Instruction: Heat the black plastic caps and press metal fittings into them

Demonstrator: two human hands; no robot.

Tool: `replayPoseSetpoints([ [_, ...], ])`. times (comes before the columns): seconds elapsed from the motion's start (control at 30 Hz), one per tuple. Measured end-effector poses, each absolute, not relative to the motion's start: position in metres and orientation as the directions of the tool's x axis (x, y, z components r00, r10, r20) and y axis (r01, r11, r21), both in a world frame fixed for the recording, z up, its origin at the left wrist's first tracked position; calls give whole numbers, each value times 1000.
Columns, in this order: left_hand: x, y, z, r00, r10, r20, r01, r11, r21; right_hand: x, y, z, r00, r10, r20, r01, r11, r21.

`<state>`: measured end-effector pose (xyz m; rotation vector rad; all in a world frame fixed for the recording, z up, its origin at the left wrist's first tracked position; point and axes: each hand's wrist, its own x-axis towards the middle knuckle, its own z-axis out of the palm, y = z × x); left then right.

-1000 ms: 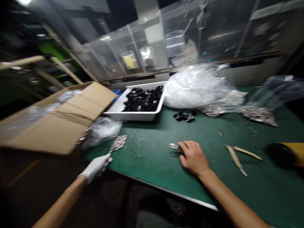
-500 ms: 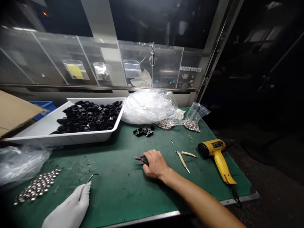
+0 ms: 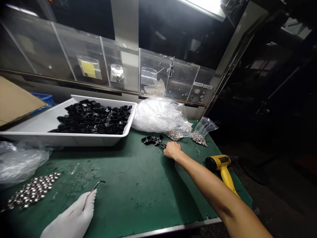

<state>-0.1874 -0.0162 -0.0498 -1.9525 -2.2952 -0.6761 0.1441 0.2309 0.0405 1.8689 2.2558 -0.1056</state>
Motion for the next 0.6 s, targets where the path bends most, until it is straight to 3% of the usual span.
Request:
replayPoseSetpoints([
  [0.23, -191, -21, -68, -3, 938, 348, 997, -24, 72, 146, 212, 41, -376, 883, -281, 915, 401, 36],
  [0.33, -191, -21, -69, 29, 942, 334, 1000, -25, -18, 148, 216, 42, -314, 916, -248, 941, 335, 47],
  [0.43, -191, -21, -67, 25, 944, 329, 1000, -25, -4, 148, 224, 42, -221, 955, -199, 971, 235, 51],
  [0.6, -188, -20, -61, 24, 956, 293, 999, -11, -48, 141, 235, 40, -162, 949, -270, 987, 155, -48],
])
